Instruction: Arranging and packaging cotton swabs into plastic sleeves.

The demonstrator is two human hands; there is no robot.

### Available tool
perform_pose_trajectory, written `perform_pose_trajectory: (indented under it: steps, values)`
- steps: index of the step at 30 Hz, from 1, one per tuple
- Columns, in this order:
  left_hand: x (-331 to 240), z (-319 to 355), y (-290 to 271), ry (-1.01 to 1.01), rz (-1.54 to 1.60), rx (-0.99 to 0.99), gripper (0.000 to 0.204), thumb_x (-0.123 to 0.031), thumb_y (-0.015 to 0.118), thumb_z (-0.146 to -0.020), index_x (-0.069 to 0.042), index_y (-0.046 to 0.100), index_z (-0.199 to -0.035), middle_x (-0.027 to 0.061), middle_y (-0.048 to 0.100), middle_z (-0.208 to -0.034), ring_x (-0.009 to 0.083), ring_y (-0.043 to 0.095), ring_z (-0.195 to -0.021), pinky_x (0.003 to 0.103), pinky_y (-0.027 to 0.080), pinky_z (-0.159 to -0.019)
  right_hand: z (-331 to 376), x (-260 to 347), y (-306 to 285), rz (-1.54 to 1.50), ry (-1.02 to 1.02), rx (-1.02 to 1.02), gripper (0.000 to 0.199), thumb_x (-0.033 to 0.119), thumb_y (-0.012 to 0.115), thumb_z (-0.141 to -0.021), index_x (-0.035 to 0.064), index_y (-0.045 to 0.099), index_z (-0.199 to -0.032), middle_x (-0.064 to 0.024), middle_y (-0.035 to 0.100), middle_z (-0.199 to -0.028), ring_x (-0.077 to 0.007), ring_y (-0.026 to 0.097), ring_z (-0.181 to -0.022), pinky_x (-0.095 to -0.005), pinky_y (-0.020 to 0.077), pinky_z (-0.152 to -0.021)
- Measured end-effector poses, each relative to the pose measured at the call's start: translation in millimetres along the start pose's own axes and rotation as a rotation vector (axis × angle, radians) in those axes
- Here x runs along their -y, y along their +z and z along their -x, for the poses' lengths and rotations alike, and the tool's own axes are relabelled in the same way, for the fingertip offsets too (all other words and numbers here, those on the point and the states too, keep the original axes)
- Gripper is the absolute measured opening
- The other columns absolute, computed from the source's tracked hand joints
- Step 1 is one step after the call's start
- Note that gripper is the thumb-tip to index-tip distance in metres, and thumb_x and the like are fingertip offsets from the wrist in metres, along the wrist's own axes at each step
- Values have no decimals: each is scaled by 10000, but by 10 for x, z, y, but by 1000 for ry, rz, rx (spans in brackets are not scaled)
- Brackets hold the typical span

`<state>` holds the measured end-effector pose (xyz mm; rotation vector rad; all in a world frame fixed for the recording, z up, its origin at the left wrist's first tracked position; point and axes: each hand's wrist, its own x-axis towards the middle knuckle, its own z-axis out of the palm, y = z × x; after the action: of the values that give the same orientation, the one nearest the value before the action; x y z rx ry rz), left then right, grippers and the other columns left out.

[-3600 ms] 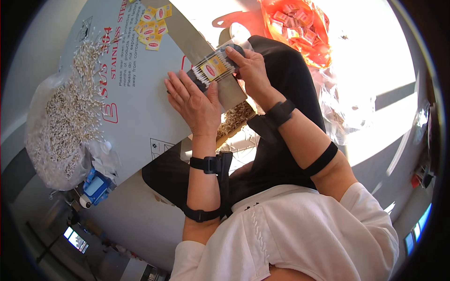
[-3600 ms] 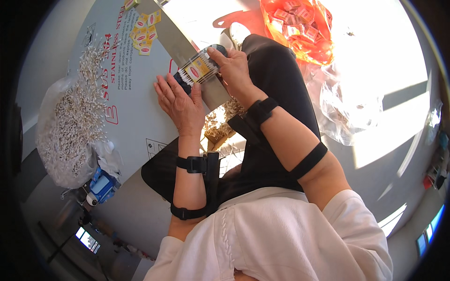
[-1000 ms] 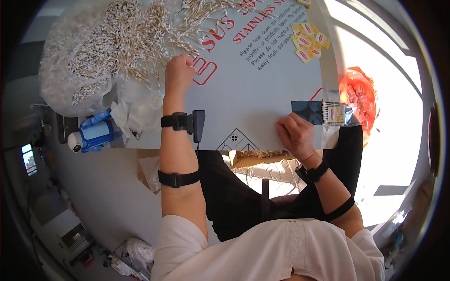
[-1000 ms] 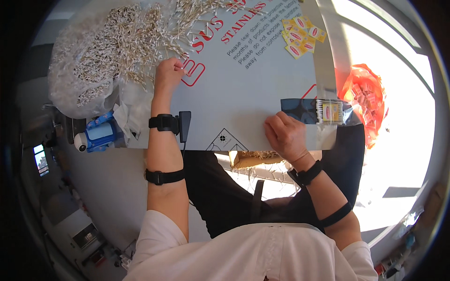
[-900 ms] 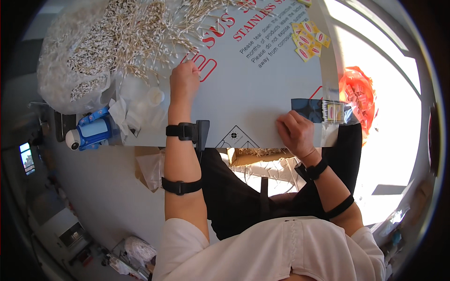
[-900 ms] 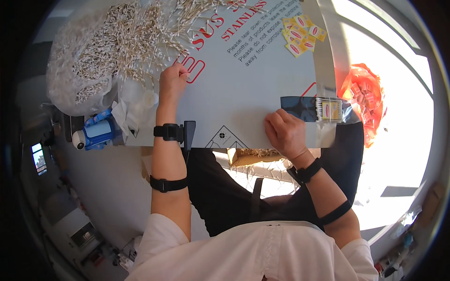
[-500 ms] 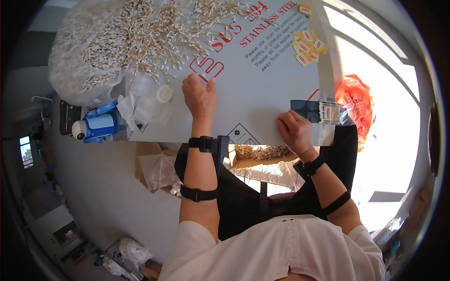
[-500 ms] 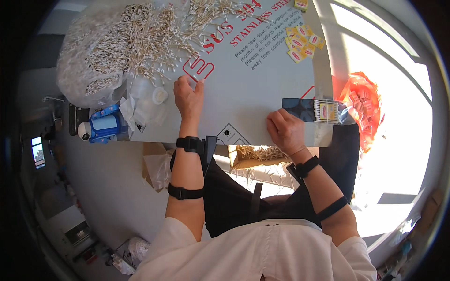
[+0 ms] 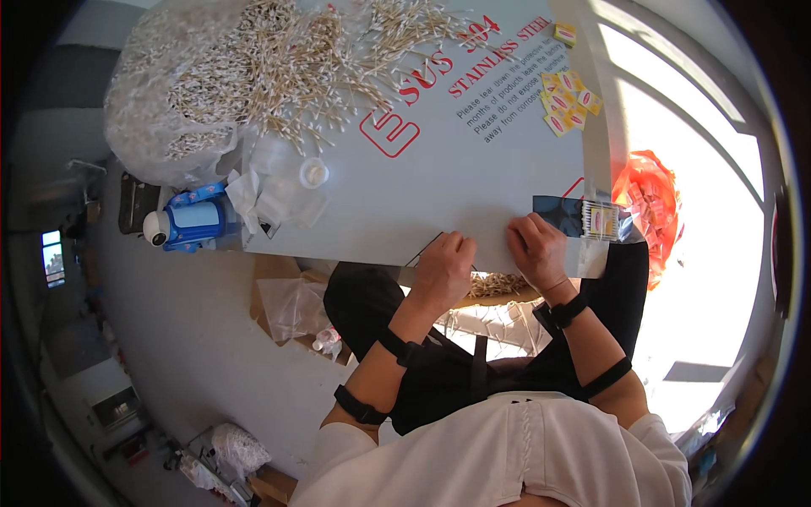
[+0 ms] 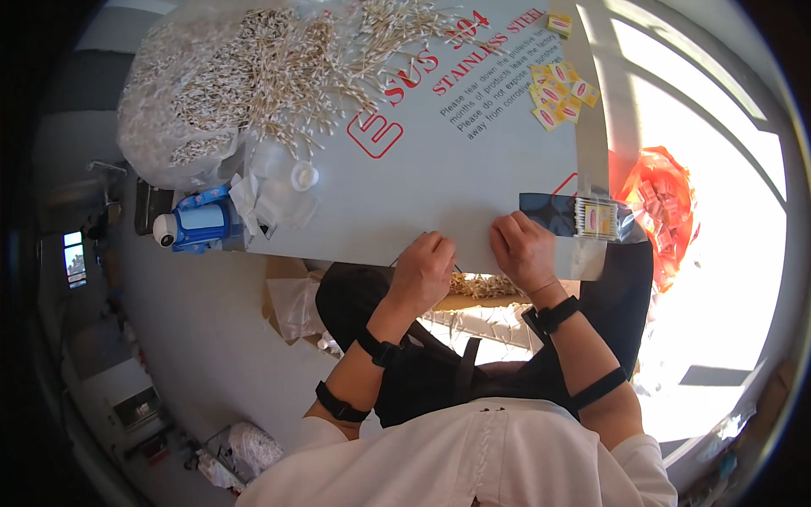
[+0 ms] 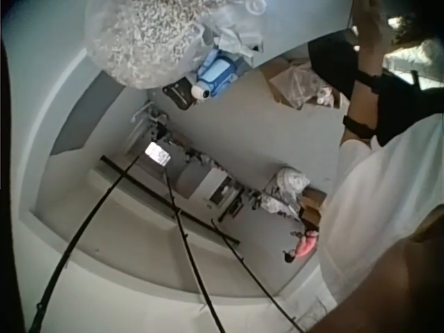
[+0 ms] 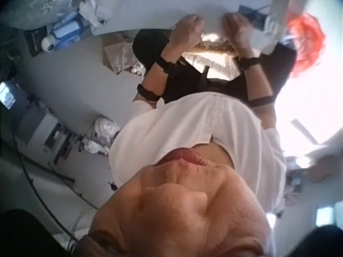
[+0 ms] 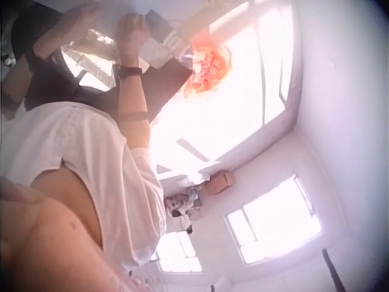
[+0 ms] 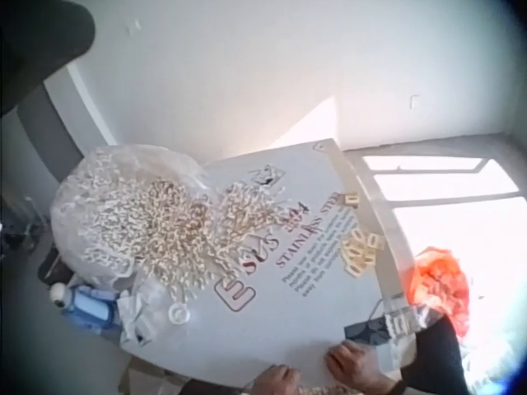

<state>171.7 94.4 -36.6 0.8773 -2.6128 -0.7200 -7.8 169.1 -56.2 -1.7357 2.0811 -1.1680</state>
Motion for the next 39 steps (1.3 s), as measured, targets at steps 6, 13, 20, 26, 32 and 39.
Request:
perform_pose_trajectory:
  steps: [6,13,20,26,32,39]
  values:
    - [1078,-910,-718,-558,-5,-532,115,-97,656,-793,3,609,-824,182,654,-783,372,633,-727,440,498,-669,5,10,-11,9,7,17,82,62,656,-779,81,577,-793,-68,535,-702,-276,573,-599,-372,453,-532]
    - [1751,-1551,-957,-949,-280,-323,302,-219,724,-718,42,666,-859,267,672,-930,421,649,-929,458,532,-805,-21,20,-32,5,23,25,91,53,656,-775,82,571,-795,-68,533,-701,-271,574,-592,-365,458,-523]
    - [2060,-1386,-889,-971,-145,-475,309,-154,784,-636,58,666,-827,280,667,-900,435,650,-887,451,534,-783,-8,15,-37,-23,34,34,94,52,655,-775,82,570,-800,-70,536,-708,-276,581,-603,-368,465,-531]
    - [2137,-1352,-855,-907,-162,-488,166,-104,672,-671,61,648,-671,274,645,-723,432,658,-778,457,521,-698,-13,17,-45,-21,25,20,88,58,649,-778,84,566,-795,-74,528,-704,-283,574,-600,-376,459,-528]
    - [2251,-1289,-805,-837,26,-628,151,-78,594,-696,66,633,-671,255,645,-701,385,657,-658,436,510,-634,-7,0,-44,-13,3,15,92,59,647,-769,85,564,-797,-74,530,-702,-285,570,-594,-383,454,-527]
    - [2002,-1146,-824,-820,484,-757,51,13,598,-757,24,583,-710,63,535,-567,142,473,-427,271,350,-358,3,-5,-8,-19,14,5,97,59,648,-770,84,555,-784,-74,530,-697,-286,570,-592,-382,454,-526]
